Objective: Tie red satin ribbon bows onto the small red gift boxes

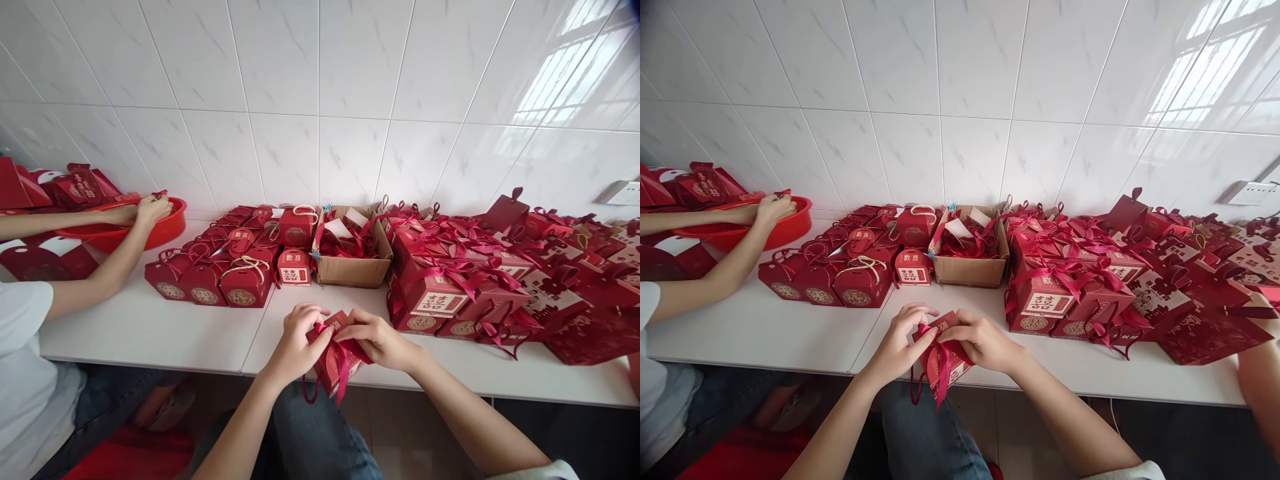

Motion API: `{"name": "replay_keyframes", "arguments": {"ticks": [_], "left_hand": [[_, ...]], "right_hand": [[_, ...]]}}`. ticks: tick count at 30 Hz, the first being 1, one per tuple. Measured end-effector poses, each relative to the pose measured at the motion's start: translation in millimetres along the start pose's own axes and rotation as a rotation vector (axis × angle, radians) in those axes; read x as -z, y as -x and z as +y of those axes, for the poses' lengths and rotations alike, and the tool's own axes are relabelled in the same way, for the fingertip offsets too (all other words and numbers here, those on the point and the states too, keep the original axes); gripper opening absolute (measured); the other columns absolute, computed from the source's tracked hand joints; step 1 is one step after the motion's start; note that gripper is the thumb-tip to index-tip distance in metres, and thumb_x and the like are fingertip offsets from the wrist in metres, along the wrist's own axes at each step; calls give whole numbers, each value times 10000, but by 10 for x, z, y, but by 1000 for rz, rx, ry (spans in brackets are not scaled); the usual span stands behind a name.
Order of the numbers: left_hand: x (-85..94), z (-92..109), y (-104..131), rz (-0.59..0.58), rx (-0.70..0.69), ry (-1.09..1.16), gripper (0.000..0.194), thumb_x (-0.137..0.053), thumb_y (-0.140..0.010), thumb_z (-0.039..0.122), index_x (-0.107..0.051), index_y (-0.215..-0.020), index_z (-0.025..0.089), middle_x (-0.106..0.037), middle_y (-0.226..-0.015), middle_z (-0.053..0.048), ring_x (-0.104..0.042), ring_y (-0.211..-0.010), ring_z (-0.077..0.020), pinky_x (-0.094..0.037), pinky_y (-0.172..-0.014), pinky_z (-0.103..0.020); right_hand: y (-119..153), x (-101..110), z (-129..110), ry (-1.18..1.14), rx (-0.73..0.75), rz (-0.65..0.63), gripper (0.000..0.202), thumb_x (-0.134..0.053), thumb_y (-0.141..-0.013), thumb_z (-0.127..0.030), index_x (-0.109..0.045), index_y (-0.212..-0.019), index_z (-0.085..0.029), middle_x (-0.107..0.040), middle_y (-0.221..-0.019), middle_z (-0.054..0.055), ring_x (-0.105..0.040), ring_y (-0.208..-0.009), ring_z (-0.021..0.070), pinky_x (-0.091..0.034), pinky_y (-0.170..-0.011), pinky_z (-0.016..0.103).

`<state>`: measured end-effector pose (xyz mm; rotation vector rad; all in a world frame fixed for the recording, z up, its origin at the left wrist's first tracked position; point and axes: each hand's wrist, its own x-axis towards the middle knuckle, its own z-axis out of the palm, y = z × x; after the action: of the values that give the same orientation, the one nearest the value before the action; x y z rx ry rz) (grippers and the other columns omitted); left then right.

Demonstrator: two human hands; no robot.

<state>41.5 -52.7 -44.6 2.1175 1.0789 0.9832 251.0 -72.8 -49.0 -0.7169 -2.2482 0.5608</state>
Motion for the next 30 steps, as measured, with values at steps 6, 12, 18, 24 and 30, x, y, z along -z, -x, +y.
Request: {"name": "replay_keyframes", "arguments": {"ticks": [6, 12, 18, 24, 30], "left_hand": [[-183, 72, 19, 60, 72, 138, 357, -553, -844, 312, -322, -582, 237, -710, -862, -36, -609, -1051, -232, -466, -923, -356], [-245, 57, 18, 19, 101, 229, 427, -579, -811, 270, -246, -546, 235, -719, -790, -27, -631, -1033, -230, -485, -884, -334], [-209, 22, 30, -26, 144, 281, 464, -614, -771, 251, -214, -535, 233, -703, -721, -36, -627, -1061, -253, -481, -875, -341], [-184, -2, 36, -54, 201, 322, 339, -679, -728, 264, -416, -519, 222, -734, -797, -40, -593, -1139, -273, -453, -911, -347], [-124, 31, 48, -85, 267, 406, 272, -567, -842, 431, -625, -721, 194, -725, -873, -58, -653, -982, -243, -477, -862, -314]], "right_hand": [[10, -35, -10, -84, -186, 111, 74, -425, -959, -244, -472, -999, -203, -597, -862, 42, -554, -756, 140, -461, -691, 257], [-3, -38, 31, -102, -233, 137, 48, -435, -953, -247, -439, -972, -202, -587, -827, 21, -517, -704, 121, -425, -659, 234], [35, 7, 118, -127, -293, 168, 118, -415, -964, -314, -430, -931, -201, -508, -709, -19, -459, -611, 114, -391, -585, 230], [85, 54, 175, -155, -346, 198, 174, -444, -954, -373, -434, -954, -200, -486, -689, -28, -449, -584, 112, -386, -558, 234], [104, 60, 164, -167, -406, 235, 282, -456, -939, -449, -473, -1031, -183, -540, -760, 8, -487, -642, 125, -422, -595, 253]]}}
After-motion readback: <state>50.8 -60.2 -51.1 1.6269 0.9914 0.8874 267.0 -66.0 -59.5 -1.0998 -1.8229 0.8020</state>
